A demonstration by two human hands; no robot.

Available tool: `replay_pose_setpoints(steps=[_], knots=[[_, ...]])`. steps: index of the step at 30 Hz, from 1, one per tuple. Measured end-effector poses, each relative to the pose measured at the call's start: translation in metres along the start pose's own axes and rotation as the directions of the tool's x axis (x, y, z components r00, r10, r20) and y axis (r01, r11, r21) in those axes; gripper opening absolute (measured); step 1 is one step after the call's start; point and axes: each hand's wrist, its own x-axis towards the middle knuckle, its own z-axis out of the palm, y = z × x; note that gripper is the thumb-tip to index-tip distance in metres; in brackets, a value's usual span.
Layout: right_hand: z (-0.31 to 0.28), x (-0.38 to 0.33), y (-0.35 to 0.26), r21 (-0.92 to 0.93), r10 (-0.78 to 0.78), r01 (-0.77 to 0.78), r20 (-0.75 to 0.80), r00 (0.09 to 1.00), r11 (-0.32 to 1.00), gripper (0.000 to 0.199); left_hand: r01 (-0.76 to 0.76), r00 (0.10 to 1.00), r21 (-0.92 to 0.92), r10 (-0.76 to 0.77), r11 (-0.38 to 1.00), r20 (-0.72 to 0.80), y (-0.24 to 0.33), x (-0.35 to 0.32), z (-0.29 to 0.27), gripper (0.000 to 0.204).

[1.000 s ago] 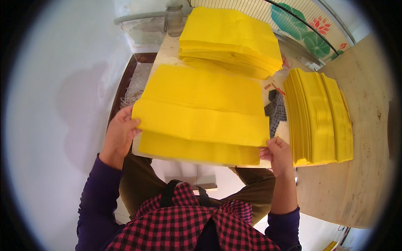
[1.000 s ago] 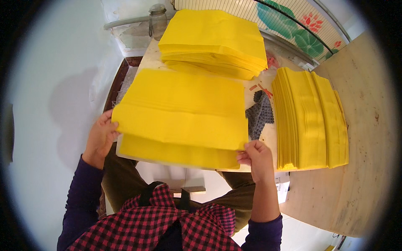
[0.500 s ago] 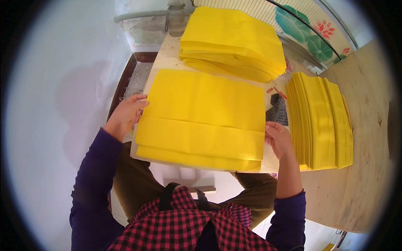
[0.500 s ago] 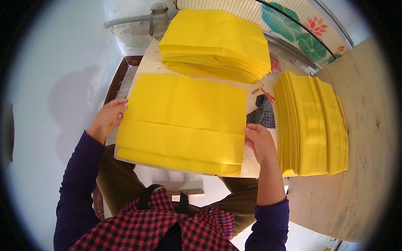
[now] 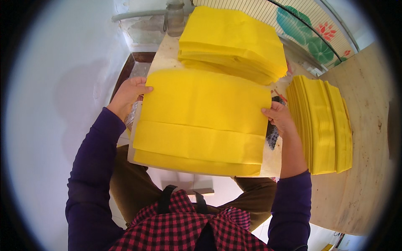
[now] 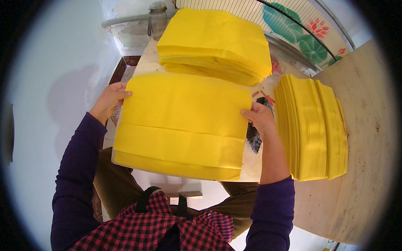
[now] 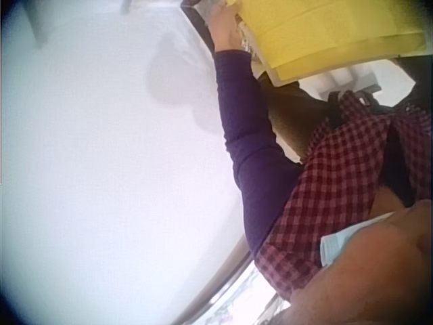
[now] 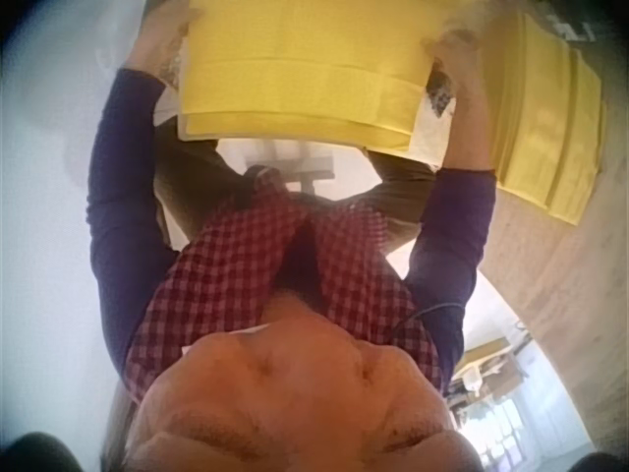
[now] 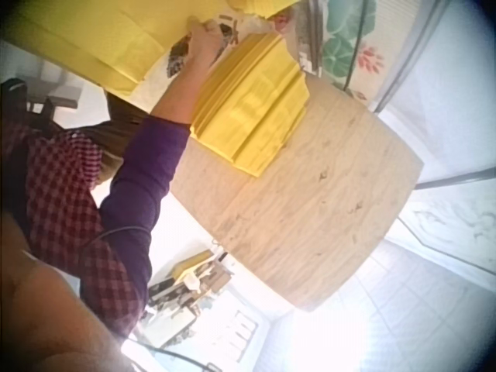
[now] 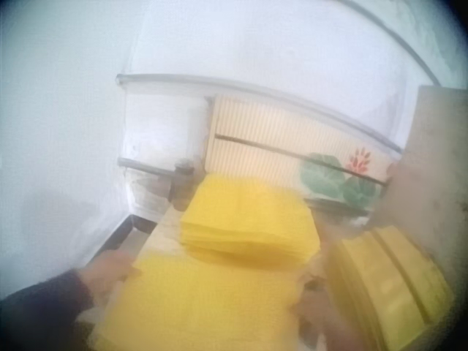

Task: The person folds yellow fabric sheets by hand on a low table, smoothing each piece and stacking them into a neat pile. The person repeats this process for multiple sheets throughout the clip.

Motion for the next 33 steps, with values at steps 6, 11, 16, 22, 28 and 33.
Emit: replay_pose_setpoints(steps=[6, 11, 16, 22, 28, 33], knots=[[-0.003, 0.004, -0.006, -0.031, 0.084, -0.083, 0.043, 0.996, 0.996, 0.017, -0.002, 1.0, 0.17, -0.002, 0.985, 0.025, -0.001, 0.001, -0.006, 0.013], [-0.003, 0.013, -0.008, 0.032, 0.116, -0.121, 0.131, 0.985, 0.992, 0.013, 0.109, 0.992, 0.205, -0.12, 0.973, 0.044, 0.009, 0.011, -0.008, 0.011], [-0.001, 0.019, -0.012, -0.125, 0.13, -0.117, 0.096, 0.987, 0.985, 0.011, 0.154, 0.978, 0.211, -0.179, 0.965, 0.104, 0.015, 0.022, -0.011, 0.007], [0.004, 0.002, -0.014, -0.04, 0.046, -0.045, 0.021, 0.999, 0.998, 0.012, 0.077, 0.996, 0.174, -0.082, 0.982, 0.024, 0.015, 0.002, -0.006, 0.014], [0.008, -0.028, -0.013, -0.115, -0.014, 0.005, -0.073, 0.997, 0.993, 0.014, -0.177, 0.981, 0.019, 0.174, 0.984, 0.09, 0.003, -0.031, -0.003, 0.018], [0.014, -0.043, 0.011, 0.128, -0.225, 0.231, -0.058, 0.973, 0.965, 0.011, -0.42, 0.906, 0.098, 0.412, 0.902, 0.094, -0.025, -0.055, -0.007, 0.016]])
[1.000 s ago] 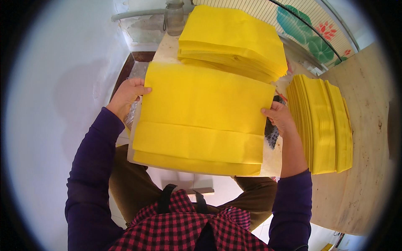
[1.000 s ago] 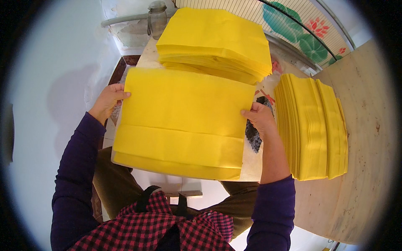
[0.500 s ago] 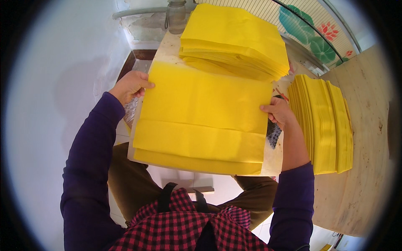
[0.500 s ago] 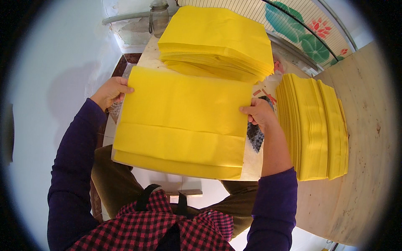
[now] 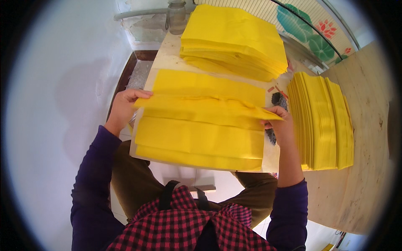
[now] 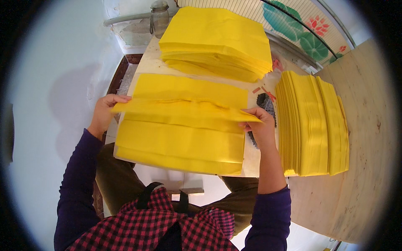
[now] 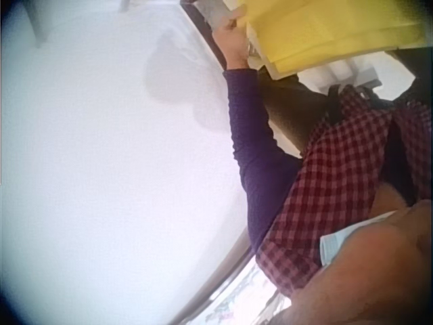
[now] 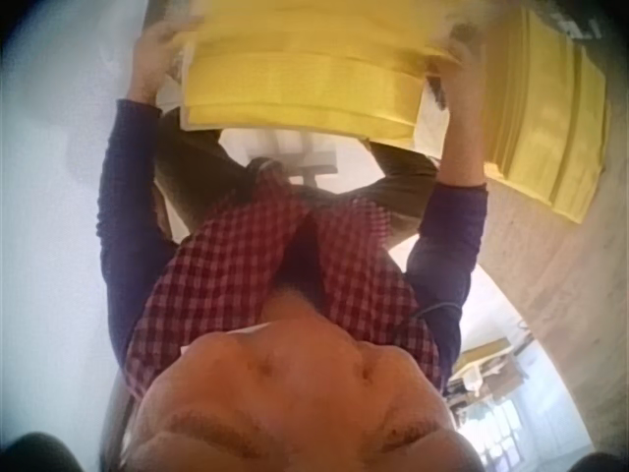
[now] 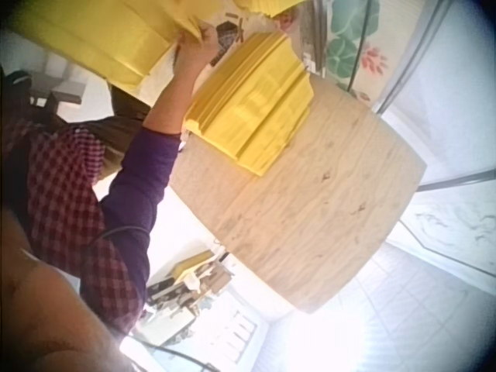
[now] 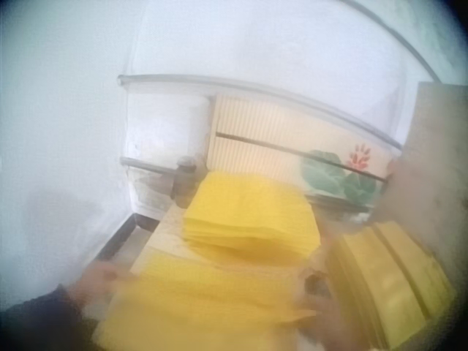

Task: The person folds yellow fabric sheets by hand on a low table, smoothing each piece and stacking them into a neat pile. The person repeats this process for multiple sheets throughout the clip.

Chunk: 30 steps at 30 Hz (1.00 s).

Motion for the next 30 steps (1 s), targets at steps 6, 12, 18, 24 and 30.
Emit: replay_pose_setpoints(steps=[6, 12, 18, 24, 30], knots=[[0.005, -0.021, 0.043, 0.147, -0.241, 0.242, -0.028, 0.97, 0.959, 0.015, -0.081, 0.997, -0.051, 0.08, 0.995, -0.022, -0.022, -0.029, 0.003, 0.016], [0.007, -0.026, 0.065, 0.104, -0.299, 0.304, -0.065, 0.952, 0.947, 0.018, -0.092, 0.993, 0.074, 0.096, 0.993, -0.062, -0.032, -0.033, 0.006, 0.014], [0.005, -0.027, 0.072, 0.071, -0.364, 0.365, -0.026, 0.931, 0.928, 0.02, -0.133, 0.988, 0.04, 0.135, 0.99, -0.07, -0.038, -0.028, 0.008, 0.014], [0.002, -0.028, 0.073, 0.053, -0.349, 0.349, -0.003, 0.937, 0.936, 0.016, -0.185, 0.98, 0.051, 0.188, 0.981, -0.058, -0.041, -0.028, 0.007, 0.015], [0.002, -0.026, 0.076, 0.041, -0.367, 0.367, -0.017, 0.93, 0.929, 0.017, -0.193, 0.98, 0.121, 0.197, 0.974, -0.021, -0.04, -0.031, 0.003, 0.016]])
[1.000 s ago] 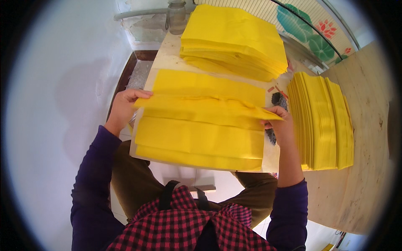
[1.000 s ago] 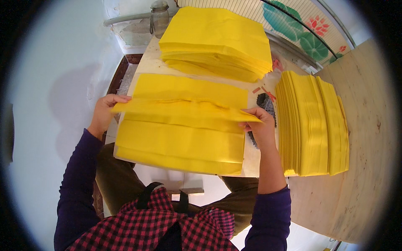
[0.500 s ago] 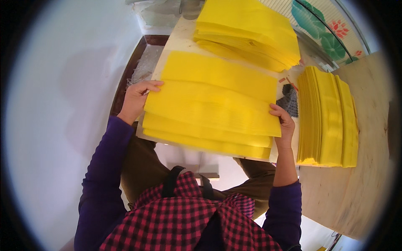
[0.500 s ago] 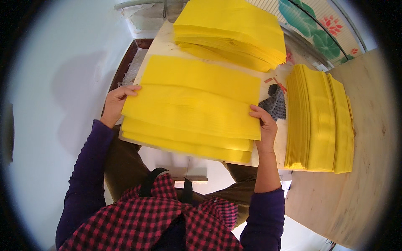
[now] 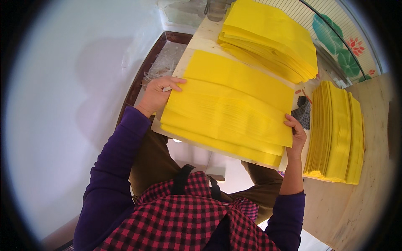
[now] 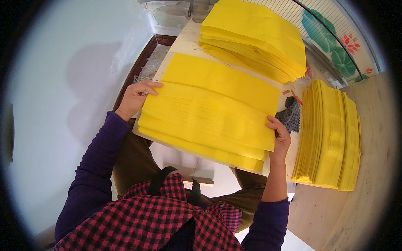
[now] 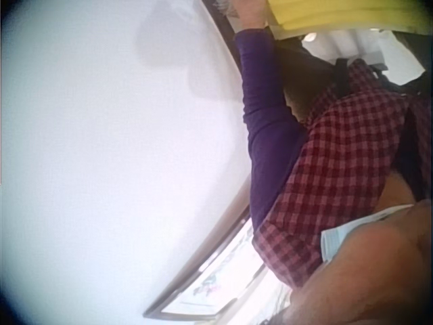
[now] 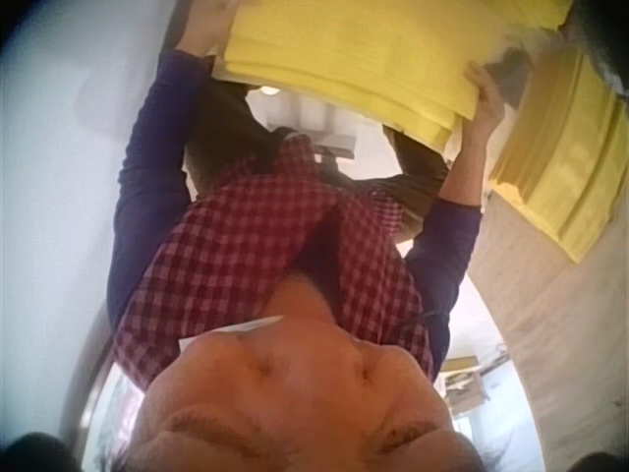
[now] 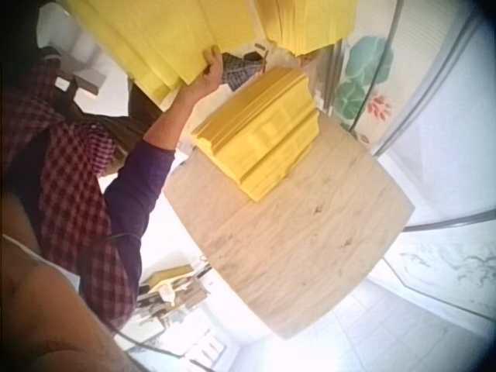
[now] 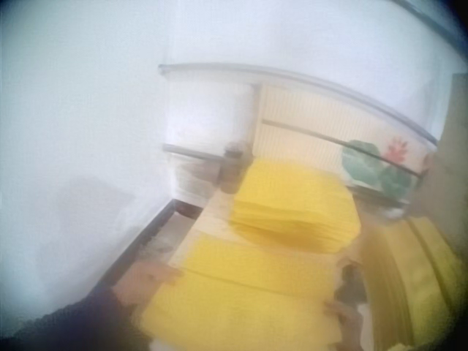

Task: The person folds yellow fabric sheets by hand on a low table, smoothing each piece and stacking them into a neat pile. The person repeats this process for multiple sheets throughout the clip.

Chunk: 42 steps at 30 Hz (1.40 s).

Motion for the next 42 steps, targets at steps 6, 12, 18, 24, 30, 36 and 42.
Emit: replay_pose_setpoints(steps=[6, 12, 18, 24, 30, 36, 42], knots=[[0.0, -0.001, -0.005, -0.009, -0.009, 0.009, 0.011, 1.0, 1.0, 0.015, -0.016, 1.0, 0.07, 0.017, 0.997, -0.019, 0.002, 0.002, 0.001, 0.015], [0.004, -0.001, -0.005, 0.037, 0.027, -0.027, -0.01, 1.0, 0.999, 0.016, 0.013, 1.0, 0.099, -0.011, 0.995, -0.016, -0.002, 0.005, -0.001, 0.014], [0.001, -0.001, -0.006, -0.11, 0.024, -0.019, 0.048, 0.999, 0.994, 0.012, 0.016, 1.0, 0.076, -0.015, 0.997, -0.021, -0.004, 0.005, -0.001, 0.013], [0.001, 0.001, -0.011, -0.21, -0.005, 0.012, 0.035, 0.999, 0.978, 0.017, 0.027, 0.999, 0.069, -0.025, 0.997, -0.03, -0.004, 0.005, 0.001, 0.013], [-0.003, 0.006, -0.019, -0.275, 0.015, 0.006, 0.076, 0.997, 0.961, 0.021, -0.051, 0.998, 0.146, 0.054, 0.988, -0.018, -0.005, 0.005, -0.001, 0.013], [-0.005, 0.01, -0.023, -0.212, 0.079, -0.063, 0.069, 0.994, 0.975, 0.023, -0.049, 0.998, 0.137, 0.054, 0.989, -0.033, -0.006, 0.004, 0.0, 0.014], [-0.004, 0.015, -0.018, -0.198, 0.05, -0.032, 0.087, 0.995, 0.98, 0.024, -0.025, 0.999, 0.143, 0.031, 0.989, -0.041, -0.004, 0.003, -0.001, 0.015]])
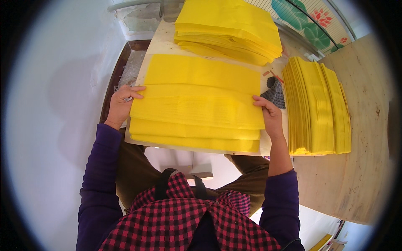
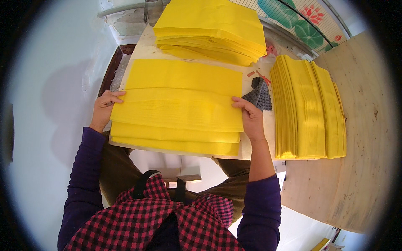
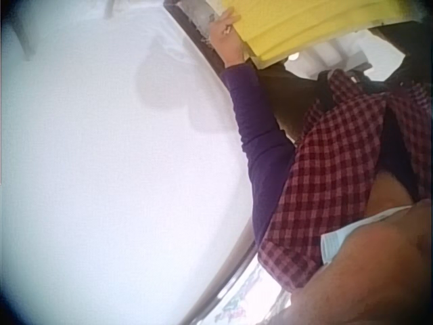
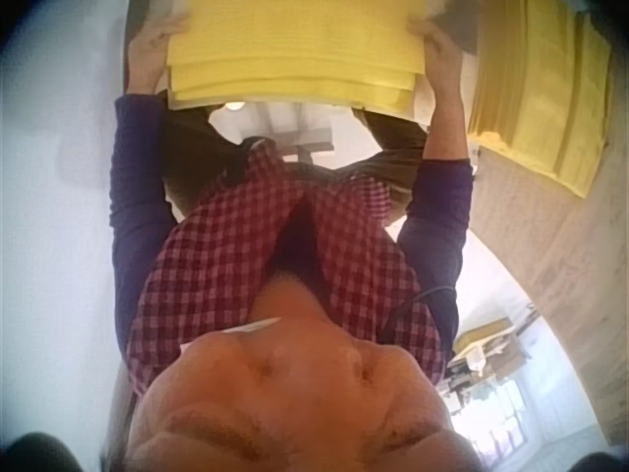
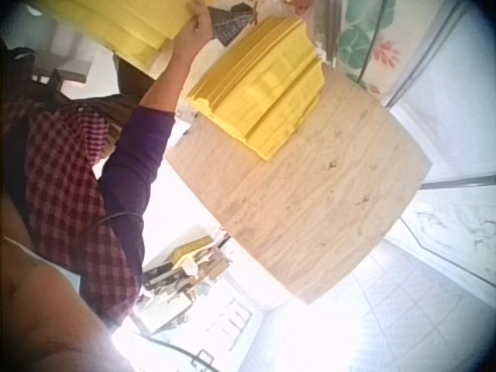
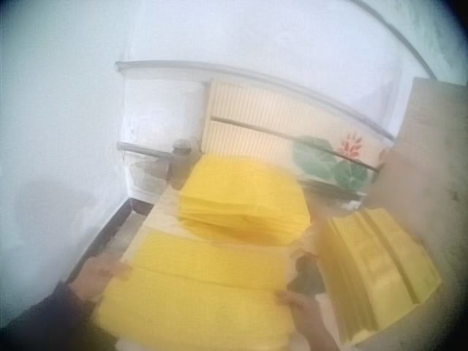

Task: The person folds yellow fabric sheets by hand on a low table, smoothing each piece and stacking them into a neat pile. The person repeats this process for multiple sheets throughout the clip.

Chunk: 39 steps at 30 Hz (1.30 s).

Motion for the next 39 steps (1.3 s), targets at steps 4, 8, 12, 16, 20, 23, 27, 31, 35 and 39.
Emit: replay_pose_setpoints(steps=[4, 8, 12, 16, 20, 23, 27, 31, 35, 39], knots=[[0.001, 0.0, 0.004, -0.06, -0.012, 0.012, 0.005, 1.0, 0.998, 0.025, -0.016, 1.0, 0.027, 0.016, 1.0, 0.001, 0.002, 0.0, 0.001, 0.015], [-0.001, -0.003, 0.008, -0.024, -0.012, 0.012, 0.004, 1.0, 1.0, 0.027, 0.006, 1.0, 0.039, -0.006, 0.999, 0.005, 0.003, -0.001, 0.001, 0.015], [-0.004, -0.007, 0.009, 0.11, 0.028, -0.02, -0.077, 0.997, 0.994, 0.03, 0.003, 1.0, 0.038, -0.003, 0.999, 0.003, 0.002, 0.0, 0.0, 0.014], [-0.006, -0.007, -0.001, 0.092, 0.041, -0.02, -0.225, 0.974, 0.996, 0.029, 0.007, 1.0, 0.032, -0.007, 0.999, -0.007, 0.002, 0.0, 0.0, 0.013], [0.005, -0.005, -0.031, -0.072, -0.067, 0.05, -0.258, 0.964, 0.996, 0.025, 0.021, 1.0, 0.02, -0.021, 1.0, -0.01, 0.003, 0.0, 0.001, 0.013], [0.024, -0.002, -0.06, -0.35, -0.222, 0.164, -0.135, 0.966, 0.922, 0.027, 0.01, 1.0, 0.038, -0.01, 0.999, -0.007, 0.004, 0.0, 0.001, 0.013], [0.07, 0.002, -0.089, -0.55, -0.279, 0.298, 0.121, 0.953, 0.78, 0.044, 0.007, 1.0, 0.061, -0.007, 0.998, -0.009, 0.004, -0.001, 0.001, 0.014], [0.109, 0.007, -0.095, -0.692, -0.146, 0.246, 0.201, 0.969, 0.679, 0.062, -0.046, 0.999, 0.094, 0.048, 0.995, -0.013, 0.001, -0.001, 0.001, 0.014], [0.12, 0.005, -0.086, -0.804, -0.008, 0.136, 0.161, 0.987, 0.578, 0.073, -0.036, 0.999, 0.074, 0.036, 0.997, 0.003, -0.002, -0.001, 0.0, 0.011], [0.117, -0.001, -0.073, -0.82, 0.057, 0.084, 0.141, 0.988, 0.566, 0.077, -0.027, 1.0, 0.044, 0.026, 0.999, 0.014, -0.002, -0.002, -0.001, 0.011]])
